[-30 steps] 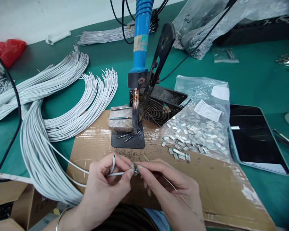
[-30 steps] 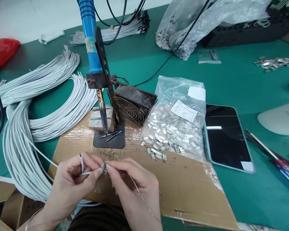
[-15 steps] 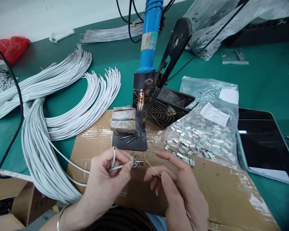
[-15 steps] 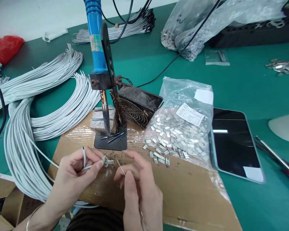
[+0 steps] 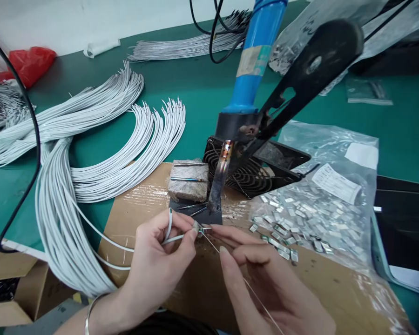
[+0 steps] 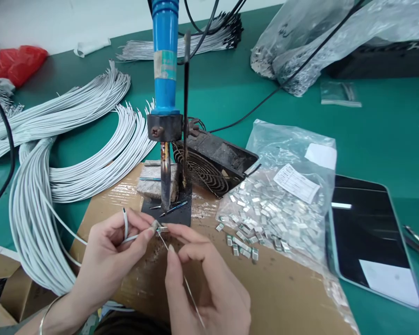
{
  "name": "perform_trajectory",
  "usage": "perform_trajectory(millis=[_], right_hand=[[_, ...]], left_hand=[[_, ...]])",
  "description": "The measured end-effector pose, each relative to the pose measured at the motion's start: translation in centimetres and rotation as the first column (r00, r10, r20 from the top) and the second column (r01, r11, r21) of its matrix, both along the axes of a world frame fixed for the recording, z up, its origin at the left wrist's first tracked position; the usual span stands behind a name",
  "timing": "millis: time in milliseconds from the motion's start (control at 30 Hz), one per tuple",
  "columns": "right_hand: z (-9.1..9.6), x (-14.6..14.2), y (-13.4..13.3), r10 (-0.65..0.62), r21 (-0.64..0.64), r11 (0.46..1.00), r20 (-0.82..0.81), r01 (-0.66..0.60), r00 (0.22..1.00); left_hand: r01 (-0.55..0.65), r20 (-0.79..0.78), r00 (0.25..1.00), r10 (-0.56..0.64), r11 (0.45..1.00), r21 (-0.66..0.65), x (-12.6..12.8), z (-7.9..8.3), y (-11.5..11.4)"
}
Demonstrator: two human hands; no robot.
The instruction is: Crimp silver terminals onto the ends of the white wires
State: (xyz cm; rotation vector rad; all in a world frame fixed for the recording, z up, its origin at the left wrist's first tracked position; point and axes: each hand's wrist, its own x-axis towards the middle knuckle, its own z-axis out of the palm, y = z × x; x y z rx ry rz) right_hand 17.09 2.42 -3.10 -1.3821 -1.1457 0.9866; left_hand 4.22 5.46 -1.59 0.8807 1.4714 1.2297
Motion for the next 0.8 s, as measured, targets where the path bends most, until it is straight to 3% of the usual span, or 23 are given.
perform_trajectory(millis=[200,367,500,700,800], right_hand=[[-0.4,0.3,0.6,-0.044,-0.023,0.999,0.006,0.045,0.999],[-0.2,0.8,1.4,-0.003,-0.052,0.999,-0.053,0.000,0.999],[0.2,0.4,1.7,-0.087,-0.115,0.991,-0.107,0.075,0.990],[-0.4,1.1,2.3,0.031,0.001,1.000,-0.105,-0.031,0.994],[-0.2,0.9,2.4,-0.030,-0.043,0.999,-0.144,0.024,0.989]], left_hand=[[0.009,-0.039,0.999,-0.009,1.000,-0.003,0.2,0.5,0.6],[0.021,-0.046,0.999,-0.020,1.000,0.022,0.5,0.5,1.1],[0.011,-0.048,0.999,-0.010,1.000,0.019,0.7,0.4,1.5],[-0.004,-0.054,0.999,0.006,0.999,0.043,0.9,0.4,2.0],[-0.009,-0.054,0.998,0.011,0.999,0.040,0.9,0.6,2.1]])
